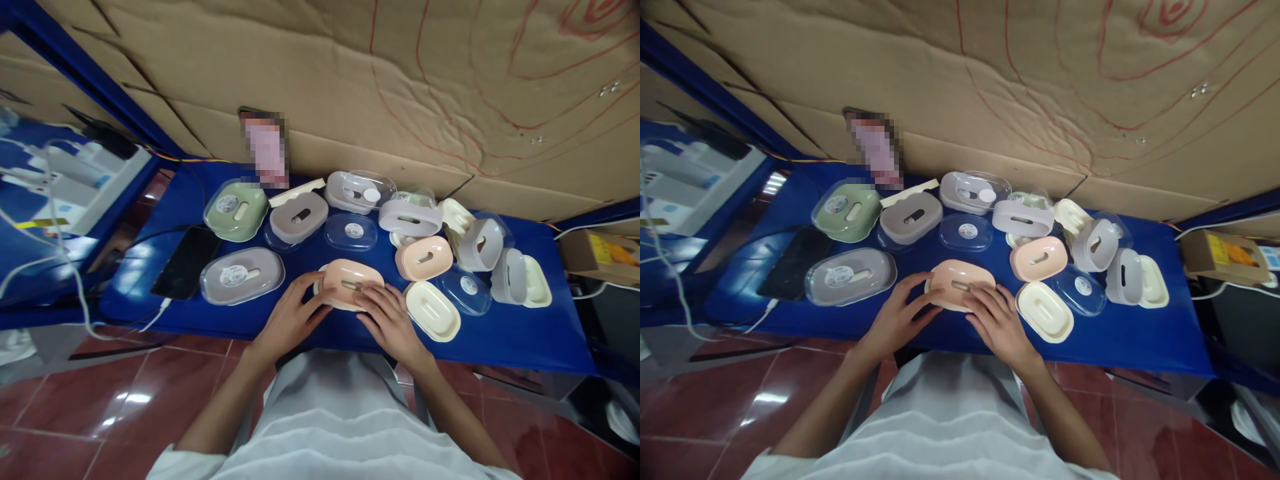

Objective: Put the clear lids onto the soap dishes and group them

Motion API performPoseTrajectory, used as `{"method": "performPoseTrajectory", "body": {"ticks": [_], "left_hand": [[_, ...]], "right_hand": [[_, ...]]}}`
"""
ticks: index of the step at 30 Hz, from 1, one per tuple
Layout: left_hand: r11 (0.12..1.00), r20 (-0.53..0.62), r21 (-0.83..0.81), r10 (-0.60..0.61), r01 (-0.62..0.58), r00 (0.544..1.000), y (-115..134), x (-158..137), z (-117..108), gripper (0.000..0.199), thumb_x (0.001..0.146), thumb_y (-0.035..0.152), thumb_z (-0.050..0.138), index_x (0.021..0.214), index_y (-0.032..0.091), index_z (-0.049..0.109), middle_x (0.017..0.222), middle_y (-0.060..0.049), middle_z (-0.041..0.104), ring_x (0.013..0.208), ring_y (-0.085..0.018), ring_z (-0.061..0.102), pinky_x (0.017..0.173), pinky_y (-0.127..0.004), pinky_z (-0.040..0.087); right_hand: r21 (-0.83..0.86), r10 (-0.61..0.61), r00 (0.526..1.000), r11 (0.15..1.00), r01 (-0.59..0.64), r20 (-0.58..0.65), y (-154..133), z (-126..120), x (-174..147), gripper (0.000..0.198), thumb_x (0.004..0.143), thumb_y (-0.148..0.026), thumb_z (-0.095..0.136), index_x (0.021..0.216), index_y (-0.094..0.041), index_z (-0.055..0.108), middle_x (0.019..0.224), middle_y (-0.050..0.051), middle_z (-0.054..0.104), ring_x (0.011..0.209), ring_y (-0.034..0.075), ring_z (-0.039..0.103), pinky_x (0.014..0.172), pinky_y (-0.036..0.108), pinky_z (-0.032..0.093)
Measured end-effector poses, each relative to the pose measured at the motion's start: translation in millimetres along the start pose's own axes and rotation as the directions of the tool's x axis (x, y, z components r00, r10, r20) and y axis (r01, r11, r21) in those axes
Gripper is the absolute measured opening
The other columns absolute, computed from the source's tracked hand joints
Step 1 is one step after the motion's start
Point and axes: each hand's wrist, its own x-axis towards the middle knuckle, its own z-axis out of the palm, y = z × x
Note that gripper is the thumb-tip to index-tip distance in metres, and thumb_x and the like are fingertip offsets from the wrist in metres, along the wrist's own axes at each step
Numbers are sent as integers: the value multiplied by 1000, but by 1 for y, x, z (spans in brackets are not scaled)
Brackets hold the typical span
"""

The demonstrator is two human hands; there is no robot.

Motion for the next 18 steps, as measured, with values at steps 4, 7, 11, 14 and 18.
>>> {"method": "performPoseTrajectory", "body": {"ticks": [4, 7, 11, 14, 18], "left_hand": [[1000, -5, 8, -3, 4, 1000, -2, 2, 0, 31, 101, 19, 73, 131, 22, 65, 144, -18, 62, 138, -33, 63, 109, -51, 62], [999, 5, 45, 13, -13, 1000, -3, 2, -1, 23, 101, 20, 74, 122, 21, 67, 146, -18, 62, 142, -36, 61, 111, -53, 61], [998, 73, 56, 31, -35, 997, -3, 2, -2, 16, 102, 21, 72, 118, 19, 68, 152, -17, 64, 147, -36, 58, 115, -53, 59], [999, 79, 33, 6, -9, 997, -1, 1, -3, 16, 102, 23, 72, 117, 20, 68, 151, -14, 66, 146, -35, 59, 116, -52, 59], [999, 27, 3, -35, 35, 999, 1, 0, -4, 15, 100, 23, 75, 113, 21, 66, 143, -13, 70, 142, -34, 62, 114, -51, 59]], "right_hand": [[13, -2, 999, 1000, 2, 35, 3, 1, 0, 42, 109, -19, 60, 150, -23, 62, 151, 11, 69, 149, 26, 58, 128, 50, 43], [29, -29, 997, 999, 27, 75, 2, 3, 3, 45, 109, -12, 54, 152, -23, 60, 153, 9, 68, 153, 25, 54, 130, 51, 41], [31, -49, 993, 998, 46, 111, 0, 4, 5, 46, 110, -10, 51, 153, -23, 61, 150, 7, 70, 156, 25, 51, 131, 53, 41], [22, -95, 988, 995, 93, 119, 4, -6, 10, 41, 111, -19, 56, 151, -22, 62, 154, 9, 68, 156, 26, 51, 130, 53, 43], [-50, -93, 992, 994, 98, 82, 23, -26, 35, 44, 111, -15, 50, 153, -23, 60, 159, 10, 63, 154, 26, 52, 129, 53, 42]]}}
